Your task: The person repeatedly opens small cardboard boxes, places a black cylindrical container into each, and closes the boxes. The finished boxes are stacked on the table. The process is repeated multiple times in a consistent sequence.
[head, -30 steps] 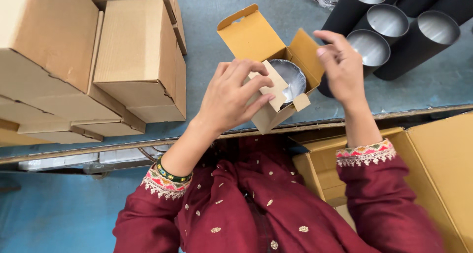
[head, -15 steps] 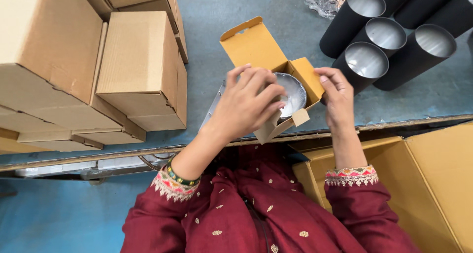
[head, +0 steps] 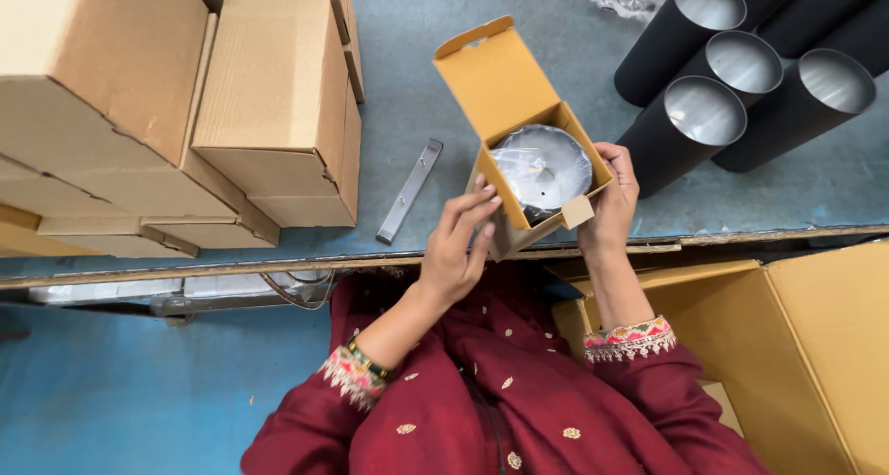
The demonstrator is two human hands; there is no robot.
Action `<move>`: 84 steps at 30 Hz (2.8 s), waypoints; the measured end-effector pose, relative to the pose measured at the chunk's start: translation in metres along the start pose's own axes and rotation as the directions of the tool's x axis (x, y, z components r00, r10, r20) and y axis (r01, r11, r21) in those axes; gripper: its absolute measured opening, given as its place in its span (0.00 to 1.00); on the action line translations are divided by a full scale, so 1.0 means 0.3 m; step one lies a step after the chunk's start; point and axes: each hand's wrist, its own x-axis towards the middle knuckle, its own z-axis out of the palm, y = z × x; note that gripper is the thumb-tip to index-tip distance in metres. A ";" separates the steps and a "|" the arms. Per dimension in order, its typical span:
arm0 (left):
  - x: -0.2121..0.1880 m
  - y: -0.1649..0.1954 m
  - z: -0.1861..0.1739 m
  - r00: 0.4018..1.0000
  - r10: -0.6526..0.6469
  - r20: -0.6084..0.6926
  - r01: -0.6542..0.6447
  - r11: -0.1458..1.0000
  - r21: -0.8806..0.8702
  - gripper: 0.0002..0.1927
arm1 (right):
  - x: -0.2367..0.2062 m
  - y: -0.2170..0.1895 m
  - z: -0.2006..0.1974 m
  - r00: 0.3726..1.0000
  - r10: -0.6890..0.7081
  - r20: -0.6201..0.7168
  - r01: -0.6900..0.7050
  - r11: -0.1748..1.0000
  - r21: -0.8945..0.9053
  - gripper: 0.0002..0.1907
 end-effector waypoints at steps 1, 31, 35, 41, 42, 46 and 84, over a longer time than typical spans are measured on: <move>0.020 -0.006 0.003 1.000 -0.019 -0.012 0.019 1.000 -0.002 0.13 | -0.002 -0.007 0.004 1.000 -0.027 0.004 0.027 0.998 -0.049 0.08; 0.674 0.068 -0.079 0.513 -0.049 0.857 -0.399 0.870 0.289 0.08 | 0.241 -0.524 0.185 0.388 0.343 0.856 0.838 0.255 -0.482 0.13; 0.678 0.088 -0.082 0.465 0.260 0.846 -0.437 0.899 -0.036 0.07 | 0.217 -0.540 0.170 0.318 0.234 0.919 0.829 0.403 -0.389 0.09; 0.702 0.007 0.096 0.298 -0.262 0.918 -0.343 0.868 0.359 0.16 | 0.197 -0.587 0.166 0.305 0.233 0.923 0.826 0.418 -0.379 0.07; 0.698 -0.009 0.128 0.239 -0.311 0.920 -0.360 0.852 0.381 0.16 | 0.192 -0.594 0.165 0.302 0.251 0.920 0.827 0.411 -0.383 0.07; 0.690 -0.020 0.225 0.092 -0.508 0.857 -0.449 0.747 0.491 0.20 | 0.163 -0.595 0.152 0.372 0.323 0.870 0.836 0.291 -0.466 0.08; 0.254 -0.066 0.104 0.988 0.014 0.151 -0.056 0.960 0.276 0.79 | 0.169 -0.305 0.311 0.597 0.602 0.530 0.665 -0.002 -0.747 0.16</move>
